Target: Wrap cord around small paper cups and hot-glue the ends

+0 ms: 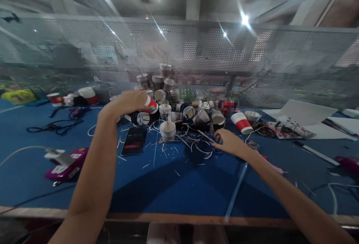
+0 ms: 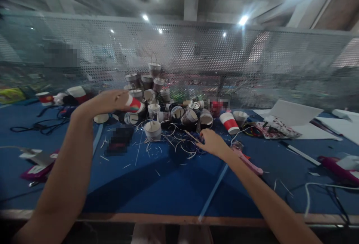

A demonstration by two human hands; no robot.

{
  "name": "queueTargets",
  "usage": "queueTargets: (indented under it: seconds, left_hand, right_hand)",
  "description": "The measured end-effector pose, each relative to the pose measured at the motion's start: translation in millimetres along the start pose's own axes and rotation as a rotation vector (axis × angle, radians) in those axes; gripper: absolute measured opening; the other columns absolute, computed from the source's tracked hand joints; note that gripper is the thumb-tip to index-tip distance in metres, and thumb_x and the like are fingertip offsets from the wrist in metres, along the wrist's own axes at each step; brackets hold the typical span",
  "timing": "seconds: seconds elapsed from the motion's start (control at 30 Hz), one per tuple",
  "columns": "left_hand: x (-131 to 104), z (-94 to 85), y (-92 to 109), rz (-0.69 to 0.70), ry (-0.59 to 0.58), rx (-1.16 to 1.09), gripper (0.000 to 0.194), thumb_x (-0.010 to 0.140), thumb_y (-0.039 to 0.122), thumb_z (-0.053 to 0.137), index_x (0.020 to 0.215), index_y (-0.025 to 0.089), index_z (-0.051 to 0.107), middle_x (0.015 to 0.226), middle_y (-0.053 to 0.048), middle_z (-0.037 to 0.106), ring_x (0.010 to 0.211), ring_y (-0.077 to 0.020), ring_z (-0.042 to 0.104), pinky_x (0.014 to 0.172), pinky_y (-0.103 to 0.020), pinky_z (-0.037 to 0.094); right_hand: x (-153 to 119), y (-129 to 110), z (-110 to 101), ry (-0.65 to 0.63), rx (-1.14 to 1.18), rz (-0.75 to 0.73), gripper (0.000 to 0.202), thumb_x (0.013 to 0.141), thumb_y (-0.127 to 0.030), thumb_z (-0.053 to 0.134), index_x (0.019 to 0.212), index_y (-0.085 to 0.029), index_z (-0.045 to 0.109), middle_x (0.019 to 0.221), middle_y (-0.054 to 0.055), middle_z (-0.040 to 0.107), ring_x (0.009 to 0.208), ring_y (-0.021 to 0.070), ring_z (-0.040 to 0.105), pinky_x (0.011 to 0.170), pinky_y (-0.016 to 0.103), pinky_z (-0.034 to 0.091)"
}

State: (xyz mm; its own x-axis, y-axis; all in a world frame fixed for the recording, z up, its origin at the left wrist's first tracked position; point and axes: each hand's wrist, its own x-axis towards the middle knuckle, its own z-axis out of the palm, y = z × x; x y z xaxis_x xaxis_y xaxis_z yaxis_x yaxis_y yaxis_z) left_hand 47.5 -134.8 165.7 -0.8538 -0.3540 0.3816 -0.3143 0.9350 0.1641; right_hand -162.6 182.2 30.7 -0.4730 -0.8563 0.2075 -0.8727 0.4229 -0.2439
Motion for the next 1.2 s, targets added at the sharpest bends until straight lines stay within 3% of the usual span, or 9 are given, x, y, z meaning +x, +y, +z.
queueTargets:
  seconds: [0.07, 0.17, 0.27, 0.4, 0.53, 0.67, 0.93, 1.1, 1.2]
  left_hand:
    - [-5.1, -11.4, 19.4, -0.007, 0.049, -0.003, 0.065, 0.072, 0.051, 0.051, 0.124, 0.013, 0.041, 0.121, -0.012, 0.051, 0.112, -0.0287, 0.043, 0.093, -0.040, 0.032]
    - [-12.0, -17.1, 53.8, 0.091, -0.058, -0.163, 0.063, 0.072, 0.051, 0.051, 0.127, 0.023, 0.039, 0.115, -0.007, 0.055, 0.097, -0.0215, 0.054, 0.080, -0.030, 0.041]
    - [-17.0, -2.6, 86.7, 0.226, -0.386, -0.331, 0.055, 0.066, 0.046, 0.058, 0.117, 0.026, 0.050, 0.102, -0.003, 0.062, 0.083, -0.0175, 0.059, 0.069, -0.025, 0.043]
    - [-18.3, 43.6, 113.6, 0.373, -0.875, -0.346, 0.044, 0.060, 0.049, 0.062, 0.098, 0.026, 0.062, 0.095, -0.005, 0.066, 0.069, -0.0177, 0.059, 0.054, -0.024, 0.041]
    - [-15.2, 80.5, 120.3, 0.342, -0.783, -0.181, 0.048, 0.058, 0.058, 0.058, 0.089, 0.021, 0.064, 0.089, -0.010, 0.066, 0.067, -0.0206, 0.057, 0.052, -0.026, 0.039]
    - [-14.1, 88.0, 122.4, 0.353, -0.731, -0.105, 0.057, 0.064, 0.061, 0.049, 0.102, 0.020, 0.058, 0.103, -0.012, 0.062, 0.078, -0.0219, 0.058, 0.057, -0.026, 0.041]
    - [-27.8, 111.2, 131.5, 0.358, -0.351, -0.008, 0.067, 0.068, 0.063, 0.048, 0.119, 0.020, 0.048, 0.112, -0.013, 0.056, 0.102, -0.0309, 0.048, 0.084, -0.041, 0.035]
    - [-45.2, 137.9, 132.9, 0.262, -0.264, -0.209, 0.080, 0.063, 0.050, 0.062, 0.132, 0.025, 0.031, 0.119, -0.010, 0.047, 0.104, -0.0285, 0.047, 0.084, -0.038, 0.038]
    - [-55.3, 157.1, 129.6, 0.098, -0.067, -0.501, 0.093, 0.054, 0.040, 0.072, 0.132, 0.017, 0.027, 0.124, -0.014, 0.041, 0.110, -0.0279, 0.045, 0.089, -0.038, 0.038]
  right_hand:
    - [-3.3, 1.1, 11.6, -0.049, 0.010, -0.018, 0.022, 0.075, -0.032, 0.055, 0.090, -0.017, 0.055, 0.086, 0.009, 0.060, 0.082, 0.0210, 0.054, 0.072, 0.030, 0.041]
    - [-0.4, 2.5, 14.3, -0.059, 0.053, -0.034, 0.012, 0.078, -0.023, 0.049, 0.087, -0.017, 0.055, 0.079, 0.008, 0.060, 0.078, 0.0192, 0.055, 0.069, 0.029, 0.041]
    - [0.8, 5.0, 3.6, 0.014, 0.091, 0.031, 0.010, 0.078, -0.021, 0.047, 0.085, -0.017, 0.053, 0.076, 0.007, 0.060, 0.075, 0.0186, 0.056, 0.067, 0.029, 0.041]
    - [-4.7, 15.7, -16.1, 0.113, 0.208, 0.152, 0.008, 0.077, -0.024, 0.047, 0.080, -0.018, 0.051, 0.071, 0.005, 0.061, 0.069, 0.0180, 0.058, 0.065, 0.029, 0.042]
    - [-9.1, 32.0, -22.7, 0.227, 0.200, 0.276, 0.013, 0.079, -0.028, 0.046, 0.085, -0.019, 0.052, 0.074, 0.007, 0.063, 0.071, 0.0200, 0.060, 0.067, 0.032, 0.043]
    - [-11.6, 34.4, -12.1, 0.170, -0.152, 0.386, 0.024, 0.083, -0.023, 0.037, 0.080, -0.016, 0.060, 0.079, 0.017, 0.062, 0.082, 0.0297, 0.057, 0.067, 0.040, 0.040]
    - [-20.1, -14.5, -14.4, 0.439, -0.312, 0.427, 0.041, 0.085, -0.037, 0.033, 0.092, -0.009, 0.062, 0.112, 0.024, 0.052, 0.112, 0.0429, 0.034, 0.084, 0.060, 0.025]
    - [-4.6, -34.2, -2.7, -0.061, -0.209, 0.353, 0.045, 0.078, -0.046, 0.042, 0.091, -0.008, 0.061, 0.090, 0.018, 0.062, 0.088, 0.0289, 0.057, 0.074, 0.035, 0.041]
    - [8.5, -38.8, 16.1, -0.143, -0.168, 0.392, 0.048, 0.069, -0.040, 0.053, 0.098, -0.002, 0.056, 0.096, 0.024, 0.060, 0.089, 0.0304, 0.059, 0.070, 0.033, 0.042]
